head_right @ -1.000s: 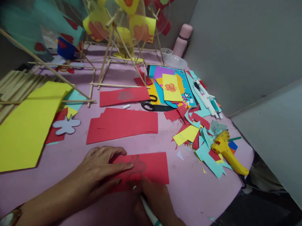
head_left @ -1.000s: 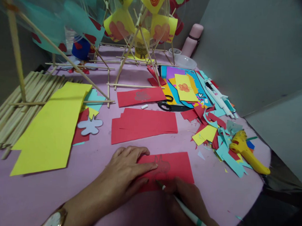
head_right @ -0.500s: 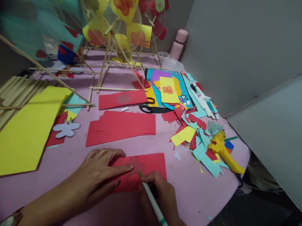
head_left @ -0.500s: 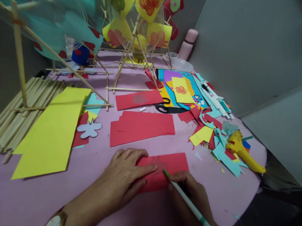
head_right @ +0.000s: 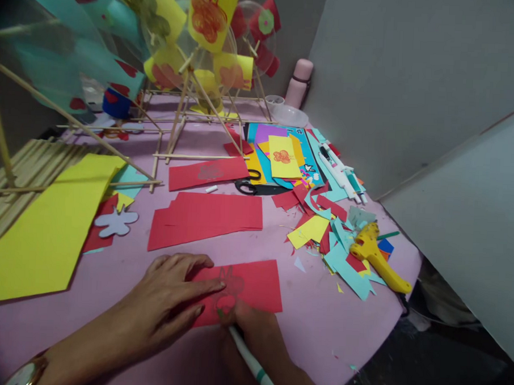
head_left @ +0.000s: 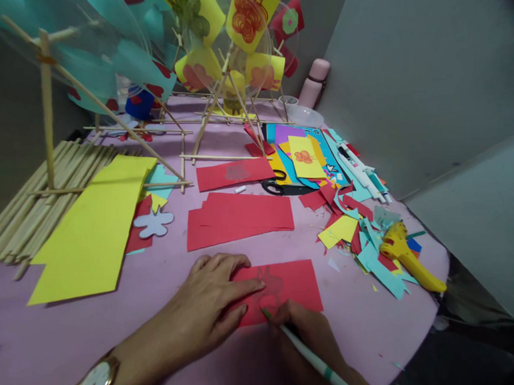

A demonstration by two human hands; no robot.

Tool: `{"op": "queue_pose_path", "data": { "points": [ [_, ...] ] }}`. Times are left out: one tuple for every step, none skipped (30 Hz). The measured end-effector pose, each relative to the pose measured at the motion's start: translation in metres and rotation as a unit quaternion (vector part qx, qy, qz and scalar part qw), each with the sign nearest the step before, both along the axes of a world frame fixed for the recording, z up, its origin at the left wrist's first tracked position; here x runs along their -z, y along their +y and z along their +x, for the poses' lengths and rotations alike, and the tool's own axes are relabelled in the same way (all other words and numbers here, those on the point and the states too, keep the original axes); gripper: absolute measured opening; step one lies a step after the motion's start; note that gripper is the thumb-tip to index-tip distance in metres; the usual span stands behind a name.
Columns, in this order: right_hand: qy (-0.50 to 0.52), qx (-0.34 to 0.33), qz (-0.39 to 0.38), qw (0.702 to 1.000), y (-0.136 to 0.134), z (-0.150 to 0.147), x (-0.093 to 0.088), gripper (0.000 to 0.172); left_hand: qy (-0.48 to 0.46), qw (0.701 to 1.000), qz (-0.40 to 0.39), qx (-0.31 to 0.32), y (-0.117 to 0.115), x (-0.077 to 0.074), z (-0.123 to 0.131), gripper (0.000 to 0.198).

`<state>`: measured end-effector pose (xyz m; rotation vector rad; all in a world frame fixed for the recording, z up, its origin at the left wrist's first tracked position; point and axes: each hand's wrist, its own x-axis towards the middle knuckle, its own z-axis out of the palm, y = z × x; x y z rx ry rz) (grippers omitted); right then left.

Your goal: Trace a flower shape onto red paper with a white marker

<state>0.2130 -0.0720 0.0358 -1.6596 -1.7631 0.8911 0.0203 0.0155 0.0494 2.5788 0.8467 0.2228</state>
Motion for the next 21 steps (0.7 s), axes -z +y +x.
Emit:
{"op": "queue_pose_path", "data": {
  "points": [
    [0.000, -0.003, -0.003, 1.000, 0.0002, 0.0001, 0.0003, 0.014, 0.000, 1.000, 0.002, 0.000, 0.0001, 0.0002, 0.0002, 0.045],
    [-0.002, -0.004, -0.006, 1.000, 0.0005, 0.0001, 0.0005, 0.014, 0.000, 1.000, 0.004, 0.000, 0.0001, 0.0004, 0.0004, 0.045],
    [-0.007, -0.005, -0.008, 1.000, 0.0007, 0.0000, 0.0006, 0.014, -0.001, 1.000, 0.005, 0.000, 0.0002, 0.0007, 0.0006, 0.045],
    [-0.013, -0.005, -0.009, 1.000, 0.0010, -0.0002, 0.0006, 0.015, -0.002, 1.000, 0.005, 0.000, 0.0002, 0.0010, 0.0007, 0.045],
    [-0.021, -0.004, -0.010, 1.000, 0.0013, -0.0004, 0.0006, 0.015, -0.003, 1.000, 0.006, -0.001, 0.0001, 0.0013, 0.0007, 0.045],
    [-0.031, -0.001, -0.011, 0.999, 0.0014, -0.0007, 0.0006, 0.015, -0.003, 1.000, 0.005, 0.000, 0.0001, 0.0016, 0.0005, 0.045],
    [-0.041, 0.001, -0.014, 0.999, 0.0016, -0.0011, 0.0004, 0.016, -0.004, 1.000, 0.005, -0.001, 0.0001, 0.0019, 0.0003, 0.045],
    [-0.048, 0.004, -0.017, 0.999, 0.0016, -0.0016, 0.0002, 0.016, -0.003, 1.000, 0.005, 0.000, 0.0000, 0.0022, 0.0000, 0.046],
    [-0.053, 0.007, -0.019, 0.998, 0.0016, -0.0023, -0.0002, 0.017, -0.003, 1.000, 0.005, 0.000, 0.0001, 0.0025, -0.0003, 0.046],
    [-0.056, 0.010, -0.020, 0.998, 0.0016, -0.0030, -0.0007, 0.017, -0.004, 1.000, 0.004, 0.001, 0.0001, 0.0027, -0.0006, 0.045],
    [-0.058, 0.013, -0.020, 0.998, 0.0016, -0.0037, -0.0014, 0.018, -0.004, 1.000, 0.005, 0.002, 0.0002, 0.0031, -0.0009, 0.045],
    [-0.059, 0.016, -0.019, 0.998, 0.0015, -0.0044, -0.0023, 0.018, -0.005, 1.000, 0.005, 0.003, 0.0003, 0.0034, -0.0012, 0.045],
    [-0.058, 0.019, -0.016, 0.998, 0.0015, -0.0050, -0.0033, 0.018, -0.007, 1.000, 0.007, 0.003, 0.0005, 0.0037, -0.0014, 0.045],
    [-0.058, 0.021, -0.014, 0.998, 0.0013, -0.0055, -0.0043, 0.018, -0.009, 1.000, 0.008, 0.005, 0.0007, 0.0040, -0.0015, 0.045],
    [-0.059, 0.023, -0.014, 0.998, 0.0012, -0.0059, -0.0052, 0.018, -0.010, 1.000, 0.010, 0.005, 0.0009, 0.0043, -0.0016, 0.045],
    [-0.060, 0.026, -0.014, 0.998, 0.0011, -0.0062, -0.0060, 0.018, -0.010, 1.000, 0.010, 0.005, 0.0011, 0.0045, -0.0016, 0.045],
    [-0.063, 0.030, -0.014, 0.997, 0.0010, -0.0064, -0.0065, 0.018, -0.010, 1.000, 0.009, 0.004, 0.0013, 0.0045, -0.0015, 0.045],
    [-0.067, 0.034, -0.016, 0.997, 0.0009, -0.0066, -0.0067, 0.018, -0.009, 1.000, 0.009, 0.004, 0.0015, 0.0044, -0.0014, 0.045],
    [-0.070, 0.039, -0.019, 0.997, 0.0008, -0.0068, -0.0064, 0.018, -0.009, 1.000, 0.008, 0.004, 0.0016, 0.0043, -0.0012, 0.045],
    [-0.072, 0.044, -0.024, 0.996, 0.0006, -0.0069, -0.0058, 0.017, -0.007, 1.000, 0.008, 0.005, 0.0016, 0.0040, -0.0011, 0.045],
    [-0.072, 0.049, -0.029, 0.996, 0.0004, -0.0069, -0.0049, 0.017, -0.007, 1.000, 0.008, 0.005, 0.0015, 0.0037, -0.0010, 0.045]
  ]
}}
